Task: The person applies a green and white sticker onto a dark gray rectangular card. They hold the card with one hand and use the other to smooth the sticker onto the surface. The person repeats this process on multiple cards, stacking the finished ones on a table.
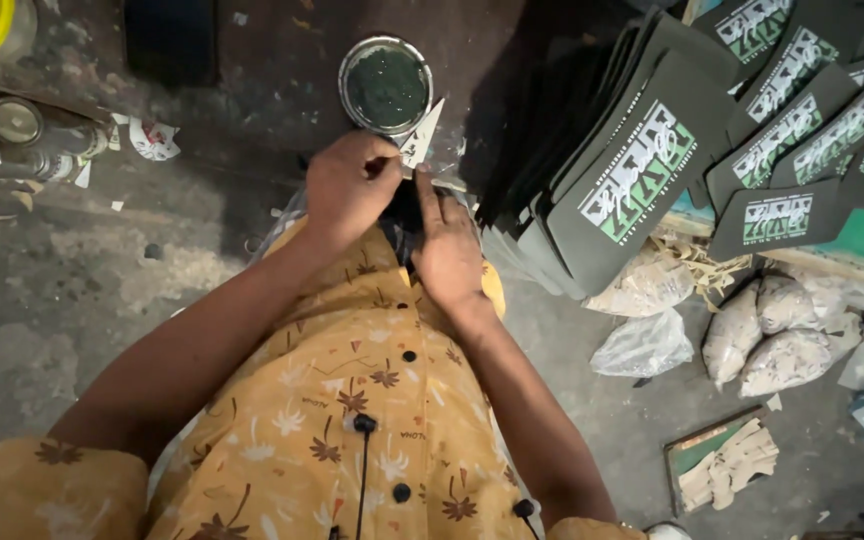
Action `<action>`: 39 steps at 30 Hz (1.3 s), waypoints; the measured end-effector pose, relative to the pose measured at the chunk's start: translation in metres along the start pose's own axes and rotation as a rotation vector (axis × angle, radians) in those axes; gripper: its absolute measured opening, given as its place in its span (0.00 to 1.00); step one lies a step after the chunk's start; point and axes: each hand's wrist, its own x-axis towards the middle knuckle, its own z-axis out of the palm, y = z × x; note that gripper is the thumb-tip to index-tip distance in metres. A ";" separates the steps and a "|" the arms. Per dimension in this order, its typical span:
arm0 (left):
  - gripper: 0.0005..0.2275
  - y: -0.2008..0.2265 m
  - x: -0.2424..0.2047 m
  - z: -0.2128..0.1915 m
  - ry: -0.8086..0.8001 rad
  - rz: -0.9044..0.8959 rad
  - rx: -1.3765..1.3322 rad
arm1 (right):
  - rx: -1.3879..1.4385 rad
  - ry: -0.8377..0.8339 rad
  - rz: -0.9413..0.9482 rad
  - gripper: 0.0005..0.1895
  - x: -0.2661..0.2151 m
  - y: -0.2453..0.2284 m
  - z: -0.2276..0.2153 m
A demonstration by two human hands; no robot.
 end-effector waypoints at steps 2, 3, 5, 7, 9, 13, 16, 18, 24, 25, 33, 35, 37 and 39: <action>0.02 0.000 0.002 0.002 0.008 0.007 0.028 | -0.005 -0.010 0.002 0.51 0.001 0.005 0.007; 0.02 0.001 0.003 0.003 0.003 0.002 0.065 | -0.020 0.003 -0.002 0.51 0.002 0.005 0.008; 0.02 0.000 0.006 0.004 -0.001 -0.007 0.106 | -0.031 0.012 -0.009 0.50 0.005 0.004 0.009; 0.03 -0.003 0.008 0.003 -0.055 -0.052 0.119 | -0.080 -0.033 0.042 0.49 0.006 0.001 0.007; 0.04 -0.007 0.012 0.003 -0.082 -0.075 0.128 | -0.095 -0.073 0.074 0.49 0.006 -0.004 0.002; 0.05 -0.011 0.017 0.002 -0.120 -0.131 0.170 | -0.117 -0.115 0.099 0.49 0.005 -0.002 0.001; 0.04 -0.004 0.011 -0.008 -0.148 -0.013 0.198 | -0.105 -0.099 0.086 0.48 0.003 -0.002 0.003; 0.03 0.003 0.008 -0.017 -0.144 0.110 0.241 | -0.089 -0.102 0.080 0.49 0.004 -0.004 -0.003; 0.06 0.016 0.012 -0.036 -0.114 0.456 0.341 | -0.050 -0.061 0.022 0.53 0.004 -0.001 -0.005; 0.06 0.017 0.014 -0.038 -0.120 0.507 0.333 | -0.052 -0.051 0.018 0.53 0.005 -0.001 -0.003; 0.06 -0.003 0.005 -0.028 -0.150 0.593 0.320 | -0.070 -0.051 0.007 0.56 0.005 -0.004 -0.011; 0.06 -0.003 0.003 -0.027 -0.162 0.609 0.332 | -0.058 -0.074 0.011 0.57 0.004 -0.005 -0.013; 0.05 0.001 0.002 -0.026 -0.261 0.637 0.425 | -0.062 -0.078 0.011 0.56 0.004 -0.003 -0.011; 0.05 0.010 0.002 -0.029 -0.314 0.645 0.487 | -0.065 -0.081 0.015 0.55 0.003 -0.004 -0.012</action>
